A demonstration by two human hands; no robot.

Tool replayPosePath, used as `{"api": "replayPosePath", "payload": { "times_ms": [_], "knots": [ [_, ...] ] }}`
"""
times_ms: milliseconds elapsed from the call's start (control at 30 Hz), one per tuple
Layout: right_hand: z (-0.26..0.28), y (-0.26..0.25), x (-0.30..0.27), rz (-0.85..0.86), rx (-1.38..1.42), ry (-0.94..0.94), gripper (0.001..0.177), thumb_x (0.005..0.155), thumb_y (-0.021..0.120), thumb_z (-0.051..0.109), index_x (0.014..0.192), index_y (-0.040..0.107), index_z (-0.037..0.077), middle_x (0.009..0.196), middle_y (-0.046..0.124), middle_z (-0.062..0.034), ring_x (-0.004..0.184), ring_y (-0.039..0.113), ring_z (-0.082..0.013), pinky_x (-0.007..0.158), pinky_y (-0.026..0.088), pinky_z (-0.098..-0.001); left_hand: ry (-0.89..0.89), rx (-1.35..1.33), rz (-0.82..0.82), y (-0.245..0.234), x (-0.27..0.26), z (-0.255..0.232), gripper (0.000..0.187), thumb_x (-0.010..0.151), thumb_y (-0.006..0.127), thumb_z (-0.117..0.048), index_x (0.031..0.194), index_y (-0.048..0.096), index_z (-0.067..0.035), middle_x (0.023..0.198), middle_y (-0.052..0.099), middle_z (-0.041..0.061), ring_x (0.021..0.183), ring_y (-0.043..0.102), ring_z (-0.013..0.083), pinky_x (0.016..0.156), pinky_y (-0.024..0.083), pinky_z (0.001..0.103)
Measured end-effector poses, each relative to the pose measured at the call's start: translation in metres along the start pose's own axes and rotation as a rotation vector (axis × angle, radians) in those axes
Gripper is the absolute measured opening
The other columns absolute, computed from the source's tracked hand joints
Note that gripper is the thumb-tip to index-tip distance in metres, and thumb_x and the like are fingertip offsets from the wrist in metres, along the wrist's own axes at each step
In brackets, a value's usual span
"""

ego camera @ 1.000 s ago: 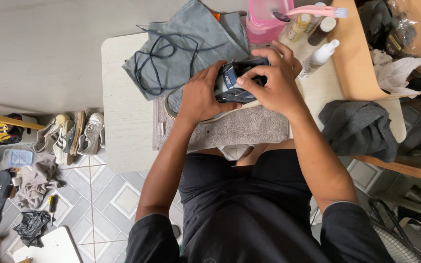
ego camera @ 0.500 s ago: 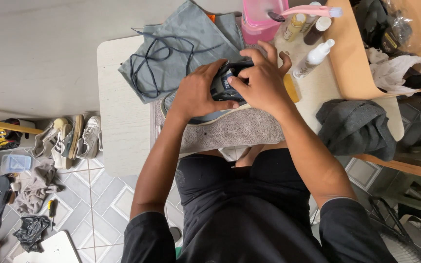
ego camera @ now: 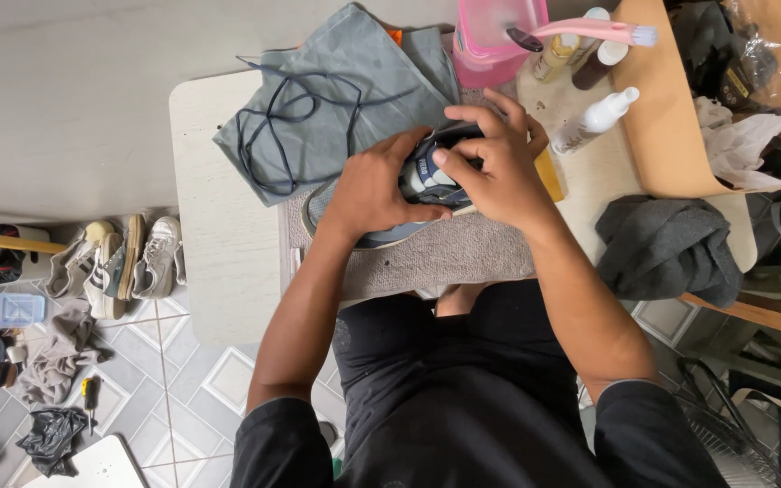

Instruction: The person uses a small blade to scrape and trim the fabric on the tongue and collar of a blue sneaker. They repeatedly lift the tongue to access the inner lining and scrape away material, then inspect the interior and sides of the shoe.

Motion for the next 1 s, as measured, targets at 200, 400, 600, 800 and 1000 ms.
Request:
{"api": "replayPosePath", "payload": {
  "times_ms": [200,400,600,800,1000],
  "knots": [
    [-0.006,-0.014,-0.013,0.045,0.087,-0.26,0.021,0.08,0.075,0.018,0.101,0.074,0.018,0.157,0.046,-0.0046,0.153,0.02,-0.0374,0.118,0.015,-0.0636,0.023,-0.012,-0.017,0.002,-0.003,0.002,0.106,0.069,0.079,-0.075,0.147,0.047,-0.011,0.137,0.067,0.015,0.119,0.067,0.0363,0.085,0.056,0.051],
    [-0.024,0.009,-0.019,-0.113,0.142,-0.266,0.022,0.077,0.083,0.021,0.099,0.079,0.018,0.103,0.062,0.0026,0.143,0.037,-0.0261,0.114,0.009,-0.0462,-0.01,-0.018,-0.145,0.015,-0.009,0.014,0.115,0.053,0.089,-0.072,0.149,0.053,-0.019,0.131,0.07,0.007,0.122,0.067,0.0291,0.098,0.056,0.045],
    [-0.011,0.002,-0.032,-0.241,0.274,-0.342,0.027,0.089,0.074,0.022,0.115,0.081,0.018,0.104,0.065,-0.0001,0.144,0.037,-0.0285,0.121,0.015,-0.0425,0.033,-0.028,-0.187,0.012,-0.009,0.012,0.121,0.051,0.09,-0.073,0.151,0.051,-0.018,0.133,0.069,0.009,0.122,0.067,0.031,0.101,0.055,0.047],
    [-0.01,-0.002,-0.141,-0.321,0.392,-0.469,0.019,0.09,0.068,0.023,0.097,0.079,0.01,0.092,0.073,-0.0075,0.096,0.069,-0.0298,0.092,0.051,-0.0486,0.226,-0.044,-0.237,0.001,-0.008,-0.012,0.106,0.073,0.083,-0.075,0.158,0.046,-0.023,0.165,0.037,0.013,0.143,0.049,0.0424,0.114,0.043,0.059],
    [-0.067,0.034,-0.272,-0.242,0.14,-0.257,0.024,0.087,0.071,0.028,0.104,0.079,0.013,0.091,0.075,-0.0021,0.091,0.072,-0.0272,0.083,0.05,-0.0456,0.355,0.039,-0.19,0.0,-0.003,-0.03,0.082,0.084,0.079,-0.066,0.148,0.059,-0.018,0.166,0.026,0.024,0.148,0.036,0.0492,0.113,0.037,0.066]
  ]
}}
Point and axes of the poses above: each hand's wrist, its own x-axis towards the middle knuckle, its own y-axis out of the palm, z = x × y, the point moved 2 cm from there along x, towards the middle knuckle
